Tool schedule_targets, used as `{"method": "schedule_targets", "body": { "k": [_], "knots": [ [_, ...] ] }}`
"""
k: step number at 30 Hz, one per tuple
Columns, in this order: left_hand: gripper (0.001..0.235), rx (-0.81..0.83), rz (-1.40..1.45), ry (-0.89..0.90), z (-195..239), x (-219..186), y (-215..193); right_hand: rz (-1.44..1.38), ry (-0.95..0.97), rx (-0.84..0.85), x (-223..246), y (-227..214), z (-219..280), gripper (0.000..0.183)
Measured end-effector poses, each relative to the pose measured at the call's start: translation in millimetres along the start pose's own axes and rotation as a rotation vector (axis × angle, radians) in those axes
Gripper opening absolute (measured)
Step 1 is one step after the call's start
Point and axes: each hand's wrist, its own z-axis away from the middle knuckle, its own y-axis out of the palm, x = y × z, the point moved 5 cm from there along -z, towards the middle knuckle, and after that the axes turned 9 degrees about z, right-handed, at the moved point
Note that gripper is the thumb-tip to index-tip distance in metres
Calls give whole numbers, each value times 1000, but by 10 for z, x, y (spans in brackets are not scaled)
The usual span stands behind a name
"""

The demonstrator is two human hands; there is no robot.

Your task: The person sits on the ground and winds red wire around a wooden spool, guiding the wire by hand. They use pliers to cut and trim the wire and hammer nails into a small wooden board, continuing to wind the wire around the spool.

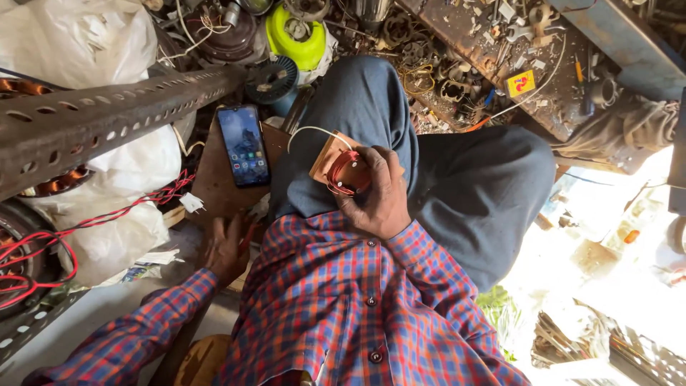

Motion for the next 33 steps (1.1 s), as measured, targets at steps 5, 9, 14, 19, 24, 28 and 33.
{"method": "schedule_targets", "body": {
  "k": [5, 9, 14, 19, 24, 28, 33],
  "knots": [
    [69, 59, -69, 148, -136, 21, 307, -32, 11, 34, -35, 32, 9, 71],
    [74, -4, -271, 368, -211, -351, 244, -27, -18, 20, -21, 17, -21, 73],
    [18, 189, -469, 139, -772, -1667, -592, 0, -7, 29, -81, 48, 13, 73],
    [17, -91, 142, 500, -958, -2728, -1034, -19, 3, 18, -80, 21, -4, 76],
    [23, -44, 275, 392, -1006, -2771, -815, -51, 16, 61, -136, 46, 28, 79],
    [26, -80, 267, 414, -997, -2798, -731, -25, -15, 36, -155, 75, 36, 81],
    [26, -108, 163, 471, -1076, -2802, -642, -110, -80, 76, -81, -151, -73, 90]
  ]
}}
